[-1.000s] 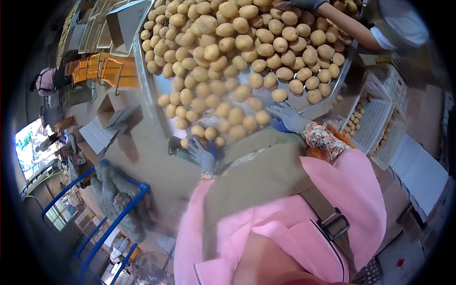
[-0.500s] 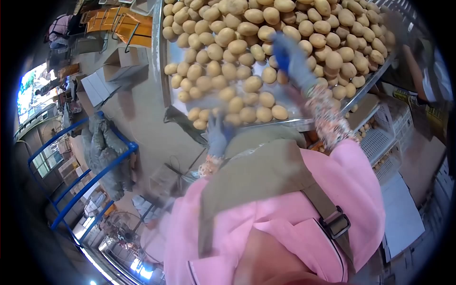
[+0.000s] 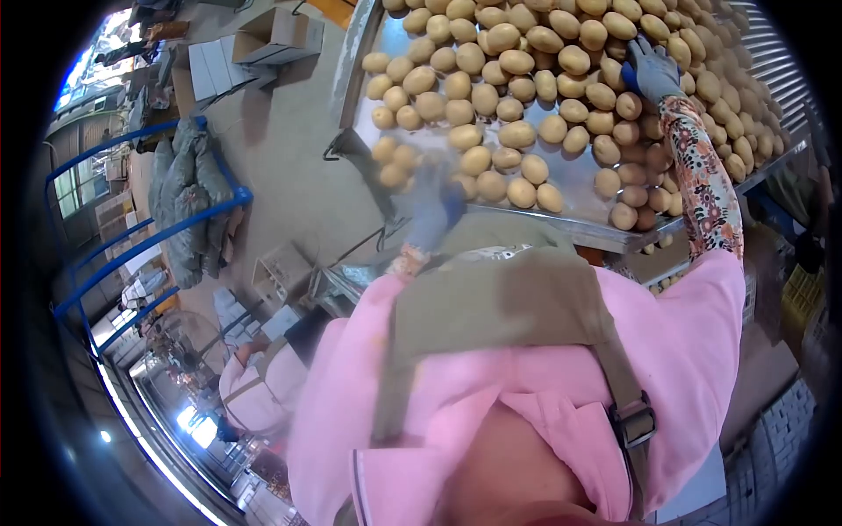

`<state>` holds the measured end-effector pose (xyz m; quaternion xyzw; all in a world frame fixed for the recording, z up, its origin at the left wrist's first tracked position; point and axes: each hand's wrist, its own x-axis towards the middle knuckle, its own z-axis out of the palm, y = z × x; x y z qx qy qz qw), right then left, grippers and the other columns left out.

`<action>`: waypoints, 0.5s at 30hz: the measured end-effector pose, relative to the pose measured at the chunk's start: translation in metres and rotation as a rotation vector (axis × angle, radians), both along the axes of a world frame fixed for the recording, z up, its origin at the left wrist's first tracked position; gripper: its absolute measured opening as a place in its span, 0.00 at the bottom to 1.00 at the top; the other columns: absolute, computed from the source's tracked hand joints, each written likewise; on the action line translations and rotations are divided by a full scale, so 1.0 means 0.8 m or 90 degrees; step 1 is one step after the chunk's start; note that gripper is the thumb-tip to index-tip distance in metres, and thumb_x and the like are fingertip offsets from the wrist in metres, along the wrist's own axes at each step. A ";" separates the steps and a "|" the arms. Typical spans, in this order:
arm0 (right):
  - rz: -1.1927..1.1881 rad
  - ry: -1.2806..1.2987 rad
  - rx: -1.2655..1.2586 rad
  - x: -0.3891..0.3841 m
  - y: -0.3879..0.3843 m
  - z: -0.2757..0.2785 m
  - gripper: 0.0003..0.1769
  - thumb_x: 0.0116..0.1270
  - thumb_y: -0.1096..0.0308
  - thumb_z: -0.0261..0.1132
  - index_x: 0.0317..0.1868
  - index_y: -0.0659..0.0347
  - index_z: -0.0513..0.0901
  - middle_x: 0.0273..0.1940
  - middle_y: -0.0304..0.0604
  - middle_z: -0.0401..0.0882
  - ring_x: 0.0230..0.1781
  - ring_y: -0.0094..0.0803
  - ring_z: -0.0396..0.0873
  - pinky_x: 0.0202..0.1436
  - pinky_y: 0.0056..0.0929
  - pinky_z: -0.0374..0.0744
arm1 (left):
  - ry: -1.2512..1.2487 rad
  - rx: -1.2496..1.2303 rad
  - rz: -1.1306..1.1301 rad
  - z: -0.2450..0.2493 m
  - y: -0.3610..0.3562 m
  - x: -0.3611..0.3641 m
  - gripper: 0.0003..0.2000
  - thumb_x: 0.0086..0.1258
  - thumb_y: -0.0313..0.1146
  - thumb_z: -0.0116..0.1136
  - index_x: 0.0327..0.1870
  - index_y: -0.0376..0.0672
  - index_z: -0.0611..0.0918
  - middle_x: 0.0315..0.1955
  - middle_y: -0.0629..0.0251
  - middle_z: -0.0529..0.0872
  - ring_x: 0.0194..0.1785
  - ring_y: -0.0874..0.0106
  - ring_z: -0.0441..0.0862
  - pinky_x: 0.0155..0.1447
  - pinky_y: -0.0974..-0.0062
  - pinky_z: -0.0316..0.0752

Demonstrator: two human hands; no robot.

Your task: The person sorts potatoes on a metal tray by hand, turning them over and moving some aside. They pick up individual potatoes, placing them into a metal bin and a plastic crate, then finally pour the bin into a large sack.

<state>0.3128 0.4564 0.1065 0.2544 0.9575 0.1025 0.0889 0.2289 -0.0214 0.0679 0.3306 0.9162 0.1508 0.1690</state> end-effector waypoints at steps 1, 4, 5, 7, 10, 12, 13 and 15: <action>0.005 0.001 0.004 -0.002 0.003 -0.001 0.30 0.67 0.48 0.53 0.65 0.54 0.70 0.59 0.46 0.75 0.59 0.44 0.73 0.60 0.41 0.73 | 0.007 0.028 0.021 -0.001 -0.003 0.001 0.26 0.68 0.43 0.56 0.64 0.40 0.72 0.67 0.39 0.62 0.70 0.44 0.60 0.71 0.54 0.58; -0.071 -0.168 -0.074 -0.020 0.013 0.007 0.33 0.64 0.49 0.57 0.66 0.55 0.68 0.61 0.50 0.74 0.60 0.47 0.72 0.61 0.43 0.73 | -0.015 0.095 0.066 0.001 -0.027 0.004 0.25 0.67 0.41 0.57 0.63 0.39 0.73 0.67 0.39 0.63 0.68 0.43 0.62 0.69 0.54 0.61; -0.113 -0.175 -0.119 -0.034 0.014 0.020 0.32 0.64 0.50 0.58 0.65 0.55 0.69 0.60 0.50 0.74 0.60 0.47 0.72 0.62 0.43 0.73 | -0.018 0.094 0.071 0.003 -0.034 0.003 0.25 0.67 0.41 0.57 0.63 0.39 0.73 0.67 0.39 0.63 0.68 0.43 0.62 0.69 0.54 0.61; -0.177 -0.191 -0.145 -0.049 0.019 0.021 0.29 0.65 0.51 0.60 0.63 0.55 0.74 0.60 0.48 0.76 0.61 0.43 0.74 0.64 0.38 0.72 | -0.051 0.132 0.100 0.006 -0.042 -0.001 0.25 0.67 0.41 0.58 0.63 0.39 0.73 0.66 0.38 0.63 0.68 0.42 0.63 0.69 0.54 0.62; -0.165 -0.195 -0.161 -0.060 0.028 0.008 0.29 0.65 0.51 0.60 0.63 0.55 0.74 0.60 0.47 0.76 0.61 0.42 0.74 0.64 0.38 0.72 | 0.009 0.162 0.115 -0.005 -0.063 0.001 0.25 0.68 0.41 0.58 0.63 0.40 0.72 0.67 0.38 0.63 0.68 0.43 0.62 0.69 0.55 0.62; -0.150 -0.203 -0.175 -0.059 0.026 -0.001 0.29 0.65 0.51 0.60 0.63 0.55 0.74 0.60 0.47 0.76 0.60 0.42 0.74 0.64 0.37 0.72 | -0.009 0.120 0.138 -0.010 -0.076 0.003 0.24 0.68 0.40 0.57 0.63 0.40 0.72 0.67 0.38 0.63 0.68 0.43 0.63 0.69 0.56 0.62; -0.144 -0.206 -0.180 -0.060 0.028 -0.005 0.29 0.65 0.51 0.60 0.63 0.55 0.74 0.60 0.47 0.76 0.60 0.42 0.74 0.64 0.37 0.72 | -0.024 0.078 0.155 -0.012 -0.080 0.004 0.24 0.69 0.40 0.57 0.63 0.40 0.72 0.67 0.39 0.63 0.69 0.44 0.63 0.69 0.56 0.62; -0.132 -0.203 -0.196 -0.058 0.031 -0.013 0.29 0.65 0.51 0.60 0.63 0.55 0.74 0.60 0.47 0.76 0.60 0.41 0.74 0.64 0.37 0.72 | -0.006 0.118 0.158 -0.017 -0.090 0.008 0.24 0.69 0.40 0.56 0.63 0.39 0.72 0.67 0.39 0.63 0.69 0.45 0.63 0.69 0.57 0.62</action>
